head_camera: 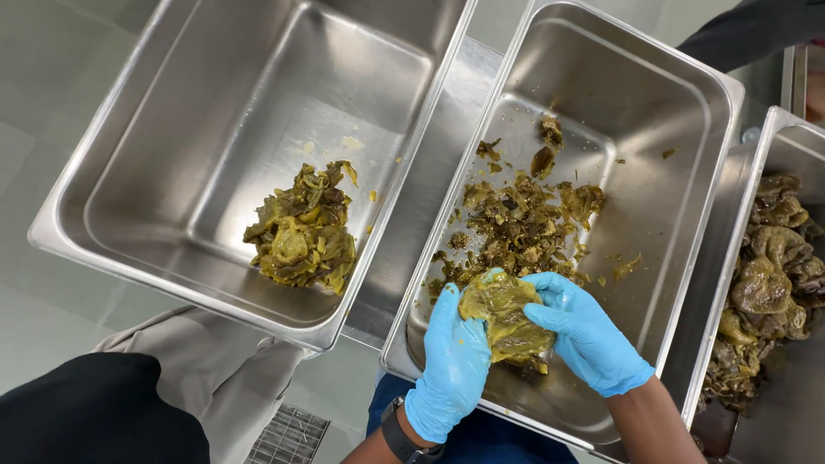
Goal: The person wearing blue gloves picks pieces of a soft brown food product from a stainless steel tray, tears away and discards unwanted debris into the same tray, and places the cleaned pieces into an adjacent tray. They repeat this piece-by-piece sorting throughout the clip, working from a supply tray at the side.
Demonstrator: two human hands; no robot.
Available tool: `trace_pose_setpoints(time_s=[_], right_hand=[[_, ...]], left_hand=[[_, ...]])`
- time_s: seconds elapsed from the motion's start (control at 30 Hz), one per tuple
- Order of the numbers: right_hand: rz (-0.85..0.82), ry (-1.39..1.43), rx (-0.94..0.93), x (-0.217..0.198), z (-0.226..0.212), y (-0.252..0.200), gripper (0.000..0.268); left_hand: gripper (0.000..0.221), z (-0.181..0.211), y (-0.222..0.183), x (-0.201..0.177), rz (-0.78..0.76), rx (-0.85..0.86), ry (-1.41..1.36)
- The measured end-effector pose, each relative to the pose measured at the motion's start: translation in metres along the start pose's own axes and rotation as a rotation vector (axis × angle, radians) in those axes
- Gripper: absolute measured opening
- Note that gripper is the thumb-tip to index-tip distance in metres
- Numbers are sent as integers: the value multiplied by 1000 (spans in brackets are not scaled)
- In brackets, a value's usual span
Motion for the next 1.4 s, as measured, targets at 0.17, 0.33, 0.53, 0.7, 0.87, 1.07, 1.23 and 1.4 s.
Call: trace_pose_setpoints(time_s=[0.17,0.33,0.53,0.7,0.87,1.07,1.23,1.4], right_hand=[[3,70,29,12,-28,-4,39],[-48,69,18,4,-55,3,36],[-68,-431,-210,34,-98,-5,35],[-256,-1038,-632,122,-96,-42,32],[-527,-1193,-887,143,-57,-92,35],[-246,-952,-651,70,-65,-79,30],[66,-977,-577,-12,-105,-72,29],[289,-894,-757,-86,-122,-78,8]], left_hand=[[62,-24,12,20,-197,-432,-758],[70,-12,14,25,-193,-427,-683],[74,-47,27,5,63,-438,-649],[85,1,12,19,-211,-312,-914],[94,13,-5,11,-295,-260,-1102],[104,43,-13,17,-453,-142,-1138],[99,33,-9,17,-385,-211,-1085],[95,26,-4,20,-375,-217,-1022]])
Point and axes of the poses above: each hand's wrist, its own y-axis towards the middle knuckle, its own x-axis out of the palm, z = x × y, the point moved 9 cm from there along y, towards the middle knuckle, and after that the axes turned 14 degrees about -x, right-handed, at the moved point
